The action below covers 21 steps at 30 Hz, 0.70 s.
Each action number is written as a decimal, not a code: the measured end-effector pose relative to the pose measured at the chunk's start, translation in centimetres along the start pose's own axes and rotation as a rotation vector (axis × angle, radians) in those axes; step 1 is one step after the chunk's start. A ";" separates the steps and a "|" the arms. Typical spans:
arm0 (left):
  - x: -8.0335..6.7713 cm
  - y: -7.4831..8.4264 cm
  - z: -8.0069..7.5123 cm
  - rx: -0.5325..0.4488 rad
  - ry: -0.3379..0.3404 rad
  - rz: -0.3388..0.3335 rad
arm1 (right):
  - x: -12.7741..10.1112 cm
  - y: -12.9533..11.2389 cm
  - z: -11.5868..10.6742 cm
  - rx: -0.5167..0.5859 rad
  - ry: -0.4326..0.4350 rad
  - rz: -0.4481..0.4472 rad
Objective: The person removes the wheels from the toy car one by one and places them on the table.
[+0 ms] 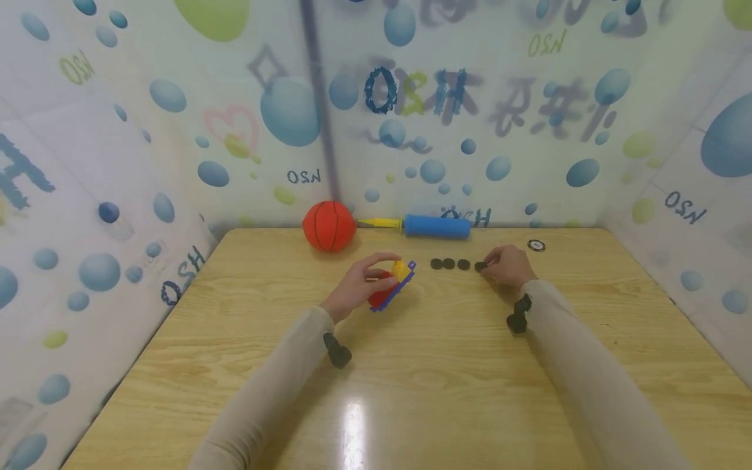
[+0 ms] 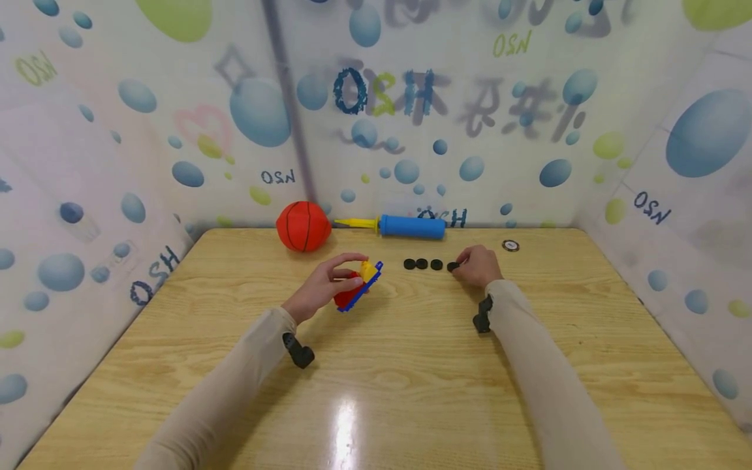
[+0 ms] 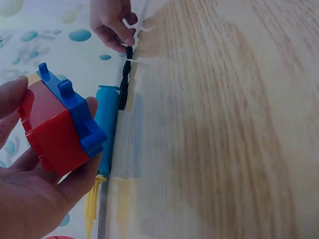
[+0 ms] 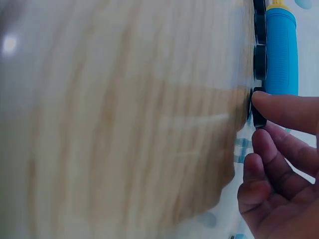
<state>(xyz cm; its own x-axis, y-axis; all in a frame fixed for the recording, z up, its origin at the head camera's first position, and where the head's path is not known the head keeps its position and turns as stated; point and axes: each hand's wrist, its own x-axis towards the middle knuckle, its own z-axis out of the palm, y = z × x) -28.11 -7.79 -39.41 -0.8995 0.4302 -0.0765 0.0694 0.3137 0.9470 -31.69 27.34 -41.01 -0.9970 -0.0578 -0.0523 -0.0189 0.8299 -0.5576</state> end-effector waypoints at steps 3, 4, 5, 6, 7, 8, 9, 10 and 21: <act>0.0 0.0 -0.1 0.003 -0.003 -0.001 | 0.0 -0.2 0.0 0.000 -0.011 -0.002; -0.1 0.1 -0.1 0.003 -0.004 -0.001 | 0.0 -0.2 0.0 0.000 -0.015 -0.004; -0.1 0.1 -0.1 0.001 -0.006 -0.001 | 0.1 -0.2 0.0 -0.001 -0.018 -0.005; -0.1 0.1 -0.1 0.000 -0.006 0.000 | 0.1 -0.3 0.1 -0.002 -0.021 -0.006; -0.1 0.1 -0.1 0.000 -0.007 0.000 | 0.1 -0.3 0.1 -0.002 -0.025 -0.006; -0.1 0.1 -0.1 0.002 -0.007 0.001 | 0.1 -0.2 0.1 -0.004 -0.030 -0.007; -0.1 0.1 -0.1 0.001 -0.008 0.003 | 0.1 -0.3 0.0 -0.003 -0.037 -0.008; -0.1 0.1 -0.1 0.004 -0.007 0.004 | 0.1 -0.3 0.0 -0.004 -0.041 -0.005; -0.1 -0.3 -0.1 0.008 -0.022 -0.001 | -0.9 -2.7 -0.7 0.019 -0.002 -0.140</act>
<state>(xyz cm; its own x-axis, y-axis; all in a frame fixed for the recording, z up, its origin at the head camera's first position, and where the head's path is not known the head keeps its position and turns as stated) -28.08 -8.04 -39.67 -0.8897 0.4487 -0.0843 0.0724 0.3209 0.9443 -30.84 25.60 -38.87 -0.9845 -0.1736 0.0250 -0.1562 0.8030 -0.5751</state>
